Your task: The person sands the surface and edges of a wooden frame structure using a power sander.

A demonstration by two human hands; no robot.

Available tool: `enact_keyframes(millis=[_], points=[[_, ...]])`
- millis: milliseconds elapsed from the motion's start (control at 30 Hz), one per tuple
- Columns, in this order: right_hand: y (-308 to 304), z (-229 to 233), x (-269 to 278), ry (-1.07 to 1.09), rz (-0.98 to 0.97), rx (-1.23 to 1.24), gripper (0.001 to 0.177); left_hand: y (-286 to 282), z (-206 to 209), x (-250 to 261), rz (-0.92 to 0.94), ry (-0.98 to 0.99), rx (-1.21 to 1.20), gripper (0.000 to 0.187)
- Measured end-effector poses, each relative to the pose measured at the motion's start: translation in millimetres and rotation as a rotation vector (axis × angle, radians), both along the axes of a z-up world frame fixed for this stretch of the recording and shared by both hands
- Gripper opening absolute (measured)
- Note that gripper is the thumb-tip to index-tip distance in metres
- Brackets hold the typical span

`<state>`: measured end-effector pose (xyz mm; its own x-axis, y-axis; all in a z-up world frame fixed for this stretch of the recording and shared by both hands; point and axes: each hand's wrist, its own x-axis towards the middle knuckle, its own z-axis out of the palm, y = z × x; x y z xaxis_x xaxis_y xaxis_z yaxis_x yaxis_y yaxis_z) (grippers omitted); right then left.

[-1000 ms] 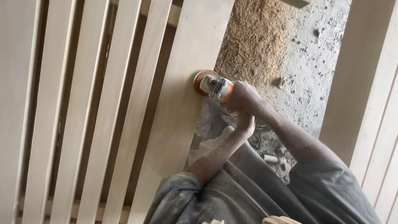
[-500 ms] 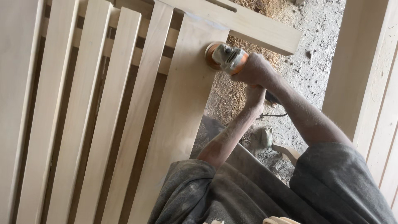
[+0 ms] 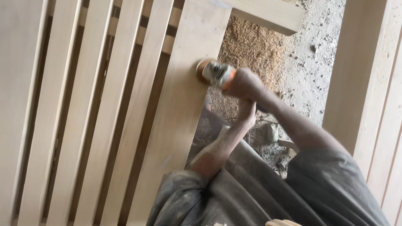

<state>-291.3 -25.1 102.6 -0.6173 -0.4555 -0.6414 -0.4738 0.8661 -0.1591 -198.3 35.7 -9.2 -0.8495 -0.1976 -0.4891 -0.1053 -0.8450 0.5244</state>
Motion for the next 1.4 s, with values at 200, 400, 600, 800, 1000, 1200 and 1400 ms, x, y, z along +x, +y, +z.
enact_keyframes(millis=[200,400,600,800,1000,1200,1400], points=[[22.9,2.0,131.6,-0.105,0.001,-0.146,0.026,23.5,-1.0,138.3,0.080,0.026,0.077,0.033],[17.0,7.9,141.7,-0.167,-0.013,-0.104,0.027,29.7,-15.1,149.7,0.085,-0.009,0.225,0.023],[0.2,12.4,55.4,-0.095,-0.075,-0.137,0.029,11.1,-18.6,56.2,0.042,-0.058,0.096,0.021],[-10.9,16.7,-58.2,-0.071,-0.155,-0.109,0.031,-3.0,-15.3,-60.5,0.014,-0.026,0.103,0.009],[-15.5,21.7,-129.1,-0.045,-0.176,-0.108,0.037,-10.5,-3.1,-129.1,-0.013,0.000,0.102,0.010],[-19.1,13.3,-159.1,-0.037,-0.092,-0.149,0.038,-6.7,-15.8,-158.8,0.071,0.002,0.047,0.008],[-39.9,26.8,-169.8,-0.014,-0.133,-0.167,0.040,-25.5,-15.4,-173.0,0.078,-0.009,0.067,0.006]])
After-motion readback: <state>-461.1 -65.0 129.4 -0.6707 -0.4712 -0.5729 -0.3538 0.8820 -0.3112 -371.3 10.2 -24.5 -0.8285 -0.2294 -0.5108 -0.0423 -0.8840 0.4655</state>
